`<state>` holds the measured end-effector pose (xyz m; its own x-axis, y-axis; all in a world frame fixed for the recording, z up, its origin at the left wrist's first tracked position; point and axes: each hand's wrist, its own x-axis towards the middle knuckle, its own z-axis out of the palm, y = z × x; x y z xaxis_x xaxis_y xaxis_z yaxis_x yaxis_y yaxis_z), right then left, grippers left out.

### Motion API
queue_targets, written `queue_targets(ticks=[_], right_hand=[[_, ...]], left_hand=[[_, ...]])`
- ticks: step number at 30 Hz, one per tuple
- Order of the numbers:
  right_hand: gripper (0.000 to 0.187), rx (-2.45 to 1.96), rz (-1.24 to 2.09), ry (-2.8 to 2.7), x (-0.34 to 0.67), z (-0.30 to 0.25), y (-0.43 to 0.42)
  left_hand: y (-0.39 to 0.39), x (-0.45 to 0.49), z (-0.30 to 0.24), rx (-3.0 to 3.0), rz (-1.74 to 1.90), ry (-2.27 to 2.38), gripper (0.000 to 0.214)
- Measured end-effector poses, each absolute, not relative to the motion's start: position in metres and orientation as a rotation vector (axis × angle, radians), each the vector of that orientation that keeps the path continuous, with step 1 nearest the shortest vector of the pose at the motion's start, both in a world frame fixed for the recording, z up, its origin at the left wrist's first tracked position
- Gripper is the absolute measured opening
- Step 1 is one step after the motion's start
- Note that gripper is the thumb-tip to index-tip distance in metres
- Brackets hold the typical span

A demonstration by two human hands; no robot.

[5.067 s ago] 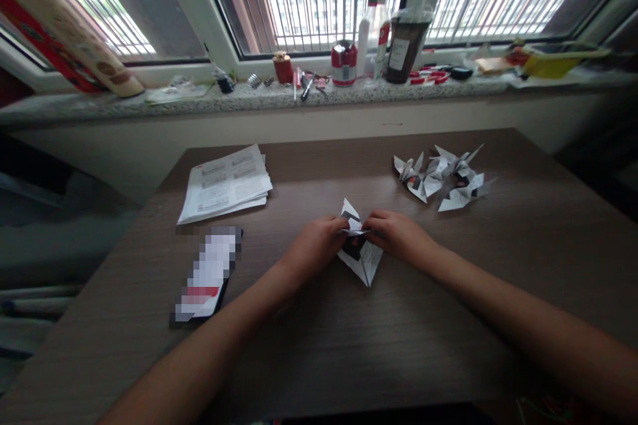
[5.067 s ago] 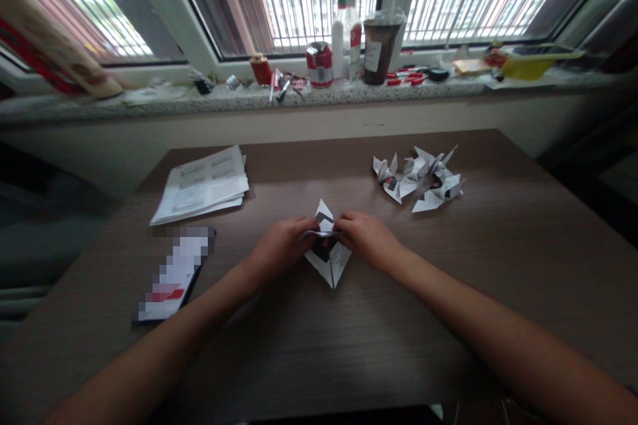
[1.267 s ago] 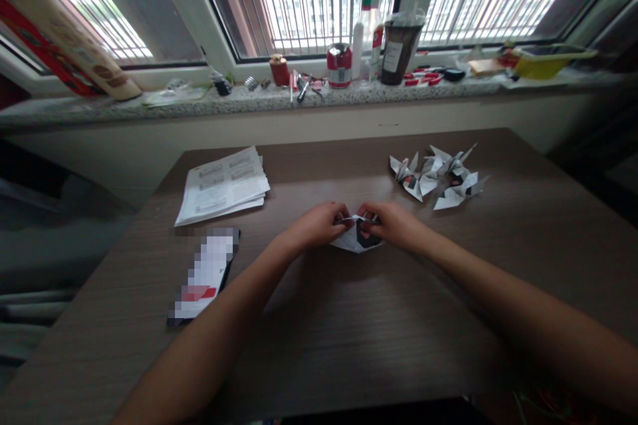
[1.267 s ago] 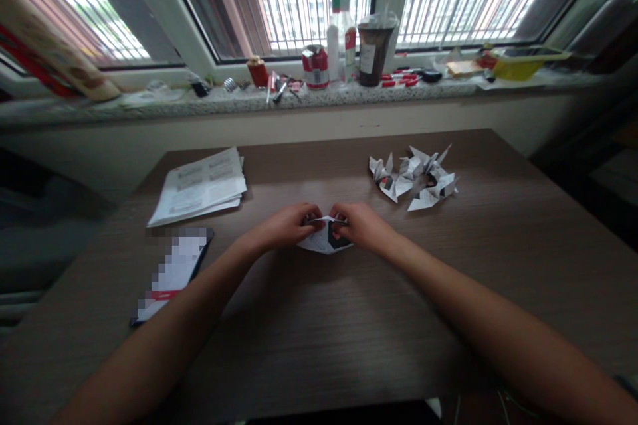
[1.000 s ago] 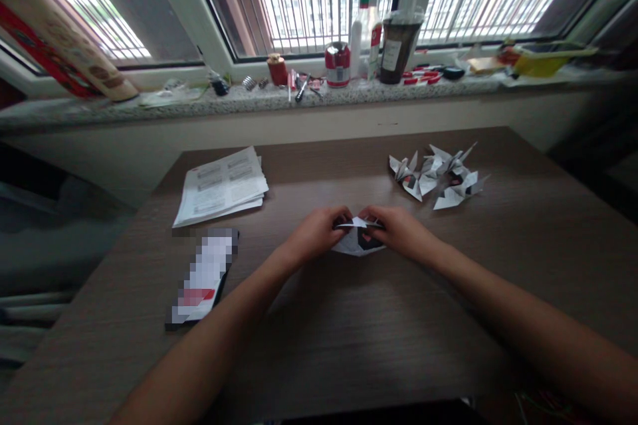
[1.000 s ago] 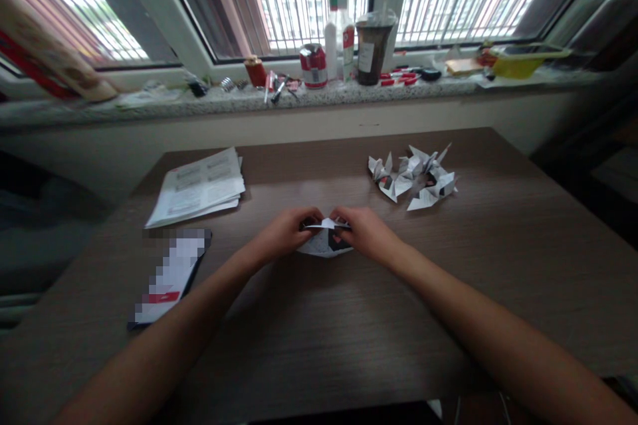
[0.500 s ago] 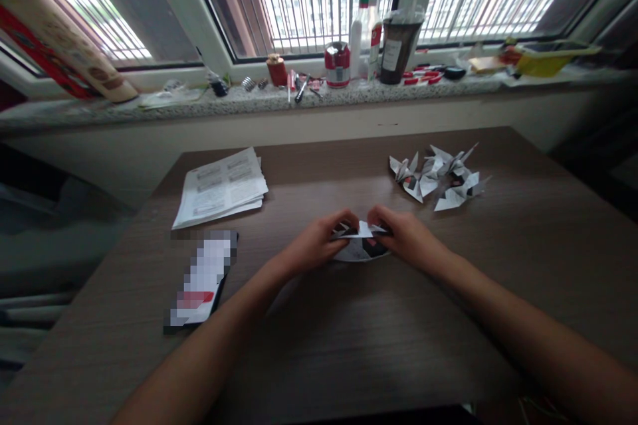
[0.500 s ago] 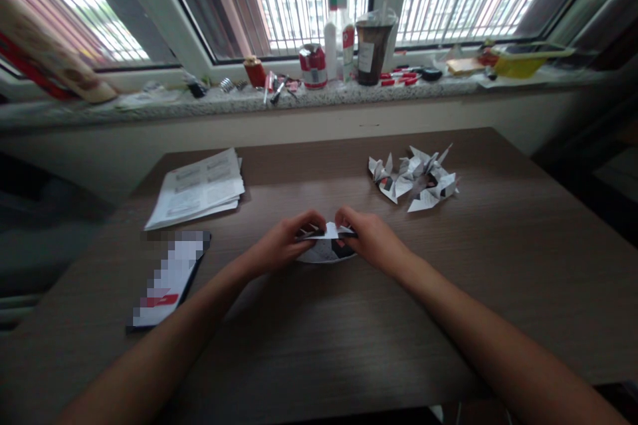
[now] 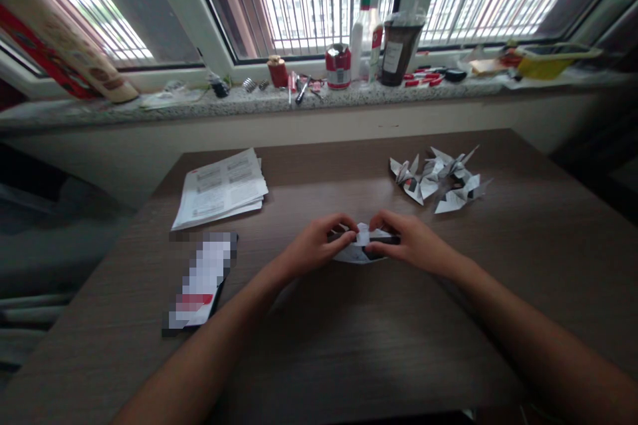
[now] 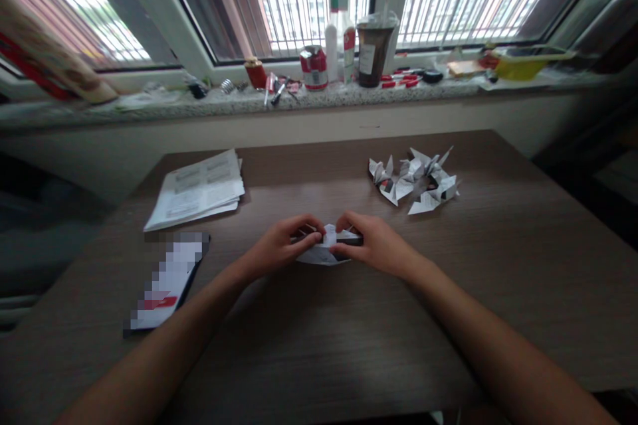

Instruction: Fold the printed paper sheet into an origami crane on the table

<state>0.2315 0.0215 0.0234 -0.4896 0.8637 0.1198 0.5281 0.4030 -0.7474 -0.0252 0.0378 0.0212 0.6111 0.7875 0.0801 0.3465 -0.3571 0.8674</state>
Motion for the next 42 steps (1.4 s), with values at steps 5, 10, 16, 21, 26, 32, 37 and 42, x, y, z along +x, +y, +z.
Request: queue_targets(ticks=[5, 10, 16, 21, 26, 32, 37, 42], right_hand=[[0.022, -1.24, 1.081, -1.97, 0.232, 0.016, 0.022], [0.027, -1.264, 1.129, -1.921, 0.231, 0.011, 0.022], [0.021, -1.259, 1.01, -2.051, 0.231, 0.02, 0.017], [0.016, -1.185, 0.87, -2.079, 0.233, 0.018, 0.014], [0.015, -1.164, 0.868, -2.089, 0.235, 0.012, 0.015], [0.018, -1.201, 0.964, -2.054, 0.235, 0.014, 0.015], [0.024, -1.207, 1.241, -1.939, 0.234, 0.014, 0.014], [0.029, -1.226, 1.289, -1.899, 0.229, 0.014, 0.013]], left_hand=[[0.037, -0.024, 0.019, 1.907, 0.696, 0.871, 0.013], [0.034, -0.024, 0.016, 1.868, 0.752, 0.912, 0.019], [0.03, -0.028, 0.021, 1.953, 0.714, 0.987, 0.025], [0.029, -0.03, 0.021, 2.054, 0.656, 0.982, 0.02], [0.029, -0.028, 0.017, 2.1, 0.704, 1.013, 0.014], [0.027, -0.025, 0.018, 2.059, 0.722, 1.062, 0.011], [0.026, -0.023, 0.021, 2.023, 0.684, 1.067, 0.012], [0.024, -0.021, 0.022, 2.012, 0.638, 1.037, 0.012]])
